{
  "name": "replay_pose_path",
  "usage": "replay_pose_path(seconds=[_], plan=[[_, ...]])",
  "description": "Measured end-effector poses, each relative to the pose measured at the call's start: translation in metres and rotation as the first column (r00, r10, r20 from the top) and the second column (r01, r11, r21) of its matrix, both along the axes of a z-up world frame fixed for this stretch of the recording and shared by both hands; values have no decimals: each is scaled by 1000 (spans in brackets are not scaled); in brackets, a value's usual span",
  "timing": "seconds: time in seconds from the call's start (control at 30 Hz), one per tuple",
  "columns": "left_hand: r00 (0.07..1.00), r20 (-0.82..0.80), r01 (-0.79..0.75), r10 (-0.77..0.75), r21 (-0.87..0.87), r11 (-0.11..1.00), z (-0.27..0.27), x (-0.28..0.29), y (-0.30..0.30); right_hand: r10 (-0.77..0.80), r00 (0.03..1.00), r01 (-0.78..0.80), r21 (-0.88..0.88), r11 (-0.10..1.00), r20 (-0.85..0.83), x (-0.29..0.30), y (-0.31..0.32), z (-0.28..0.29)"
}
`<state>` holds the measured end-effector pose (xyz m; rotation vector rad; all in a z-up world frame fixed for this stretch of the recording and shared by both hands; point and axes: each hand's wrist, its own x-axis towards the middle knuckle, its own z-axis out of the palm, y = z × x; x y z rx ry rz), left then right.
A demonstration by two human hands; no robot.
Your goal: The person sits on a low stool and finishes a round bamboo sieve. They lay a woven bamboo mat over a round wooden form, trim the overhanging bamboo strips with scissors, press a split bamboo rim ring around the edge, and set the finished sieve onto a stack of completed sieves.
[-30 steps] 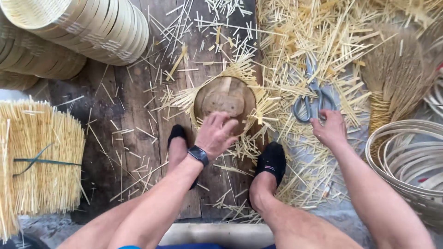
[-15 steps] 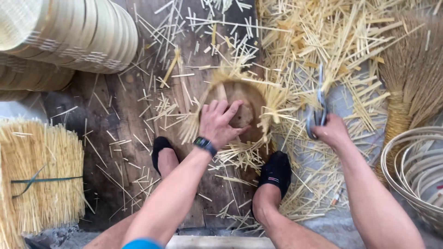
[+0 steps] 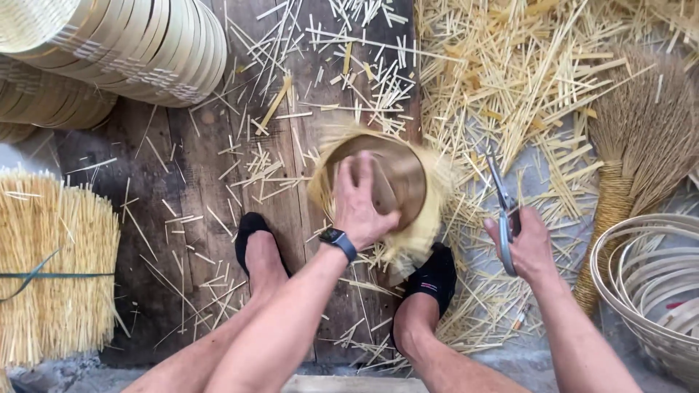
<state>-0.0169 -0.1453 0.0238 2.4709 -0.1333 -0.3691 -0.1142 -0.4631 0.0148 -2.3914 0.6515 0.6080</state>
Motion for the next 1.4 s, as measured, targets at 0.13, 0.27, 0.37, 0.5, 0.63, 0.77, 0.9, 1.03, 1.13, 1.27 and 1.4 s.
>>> replay_pose_path(seconds=[0.13,0.27,0.37,0.5,0.63,0.77,0.9,1.03,1.13,1.27,1.4], plan=[[989,5,146,-146,49,988,-5,-17,1,239,967,-219,-191,957,86,41,15,13],[997,58,54,-57,44,998,-16,-24,-10,558,829,-484,-446,753,43,78,46,14],[996,77,44,-49,64,997,-15,-26,-8,583,812,-512,-480,713,0,70,32,-33],[992,85,83,-90,75,994,-13,-21,-8,612,790,-523,-504,687,14,60,-9,-71],[985,99,138,-139,19,990,-20,-27,-9,728,658,-420,-709,567,193,79,21,-33],[966,144,211,-217,56,976,-22,-21,-3,737,648,-427,-710,560,192,77,4,-60],[964,90,252,-251,0,968,-3,-11,2,729,673,-538,-595,597,122,74,-9,-47],[943,35,330,-330,1,944,11,1,5,779,587,-426,-735,527,219,95,29,-24],[922,-8,387,-387,36,922,15,-2,11,795,590,-447,-762,469,143,83,15,-60],[936,-31,352,-351,56,934,20,-1,6,778,624,-548,-667,505,76,75,-6,-56],[922,-59,385,-382,43,922,12,1,7,816,557,-449,-772,450,152,93,35,-10]])
